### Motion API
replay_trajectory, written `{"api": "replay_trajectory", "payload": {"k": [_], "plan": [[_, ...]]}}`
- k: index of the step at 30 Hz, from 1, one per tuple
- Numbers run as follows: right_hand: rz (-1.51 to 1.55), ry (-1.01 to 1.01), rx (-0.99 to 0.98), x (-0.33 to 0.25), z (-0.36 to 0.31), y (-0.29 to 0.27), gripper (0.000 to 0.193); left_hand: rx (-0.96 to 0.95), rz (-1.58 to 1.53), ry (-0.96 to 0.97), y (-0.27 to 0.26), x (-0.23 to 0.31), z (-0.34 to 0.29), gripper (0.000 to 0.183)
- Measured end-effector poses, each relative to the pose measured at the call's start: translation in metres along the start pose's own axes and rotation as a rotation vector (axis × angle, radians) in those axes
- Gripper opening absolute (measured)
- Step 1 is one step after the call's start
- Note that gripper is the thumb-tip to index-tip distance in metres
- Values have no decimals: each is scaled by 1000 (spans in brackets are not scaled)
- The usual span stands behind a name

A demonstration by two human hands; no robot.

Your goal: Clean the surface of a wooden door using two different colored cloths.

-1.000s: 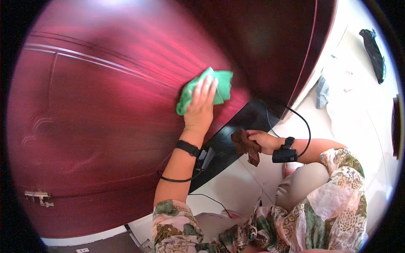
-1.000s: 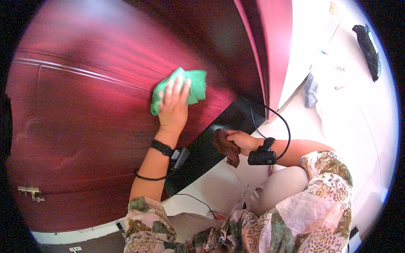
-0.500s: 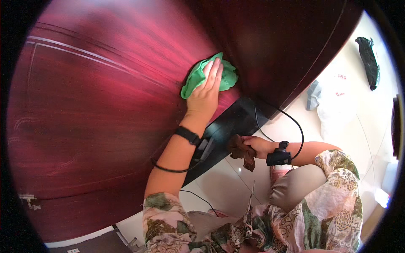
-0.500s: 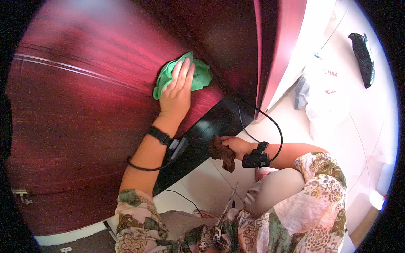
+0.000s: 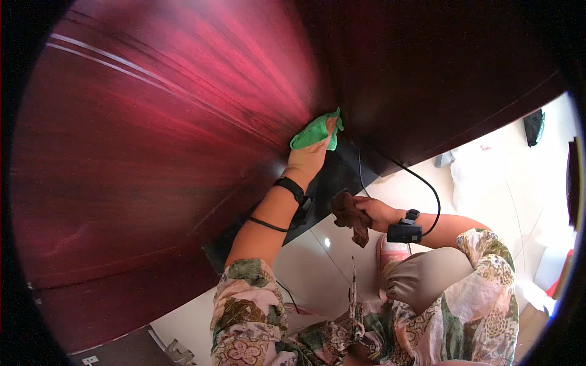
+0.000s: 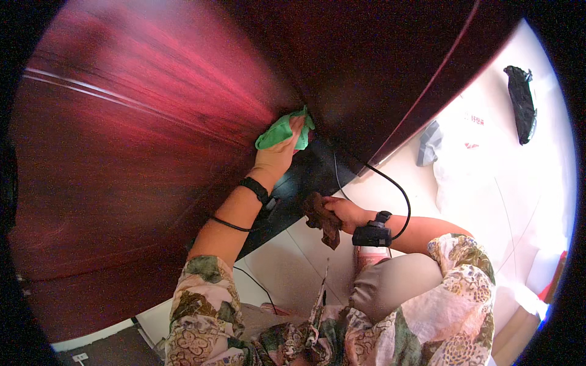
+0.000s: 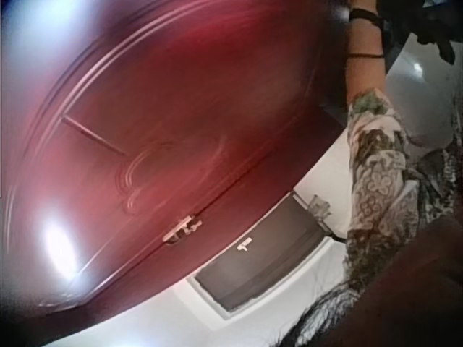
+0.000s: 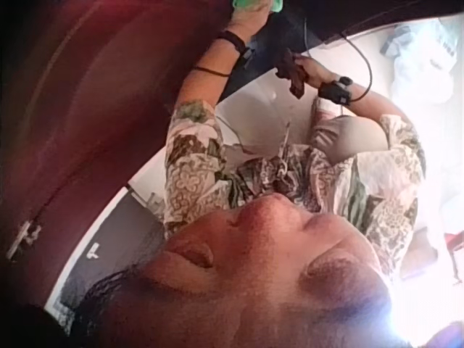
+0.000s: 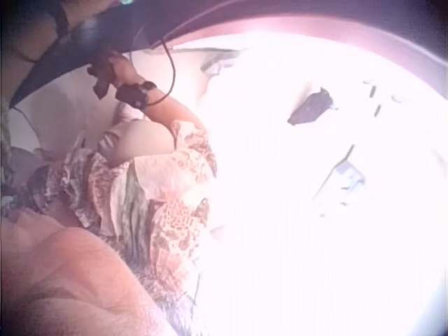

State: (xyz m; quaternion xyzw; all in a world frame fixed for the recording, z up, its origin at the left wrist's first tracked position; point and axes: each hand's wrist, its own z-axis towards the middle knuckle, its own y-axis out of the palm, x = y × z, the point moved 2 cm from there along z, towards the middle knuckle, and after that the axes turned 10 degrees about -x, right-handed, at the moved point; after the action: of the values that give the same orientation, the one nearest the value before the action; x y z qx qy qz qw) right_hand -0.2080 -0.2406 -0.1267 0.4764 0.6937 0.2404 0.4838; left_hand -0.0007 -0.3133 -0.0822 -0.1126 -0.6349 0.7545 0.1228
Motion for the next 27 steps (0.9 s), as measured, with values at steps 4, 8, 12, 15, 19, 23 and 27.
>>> {"api": "replay_trajectory", "payload": {"k": [4,8,12,15,19,23,27], "plan": [[-455,-147,-126,7,3,-33,43,52,-61,11,2,4,0,53],[-37,-28,16,-8,-9,0,38,-58,-5,-74,9,7,-7,52],[-9,-21,-24,-7,-12,-7,44,-121,-34,-99,37,6,-6,53],[-7,-32,-56,-4,-5,-1,45,-159,150,-91,66,-5,-22,54],[-10,-14,18,-9,-21,-10,45,-281,134,-149,93,8,-9,52],[-46,-11,-102,-14,16,38,39,-378,-52,-409,116,-81,-80,35],[-57,-14,35,-12,-19,-8,42,-125,-890,-739,84,-9,-64,26]]}}
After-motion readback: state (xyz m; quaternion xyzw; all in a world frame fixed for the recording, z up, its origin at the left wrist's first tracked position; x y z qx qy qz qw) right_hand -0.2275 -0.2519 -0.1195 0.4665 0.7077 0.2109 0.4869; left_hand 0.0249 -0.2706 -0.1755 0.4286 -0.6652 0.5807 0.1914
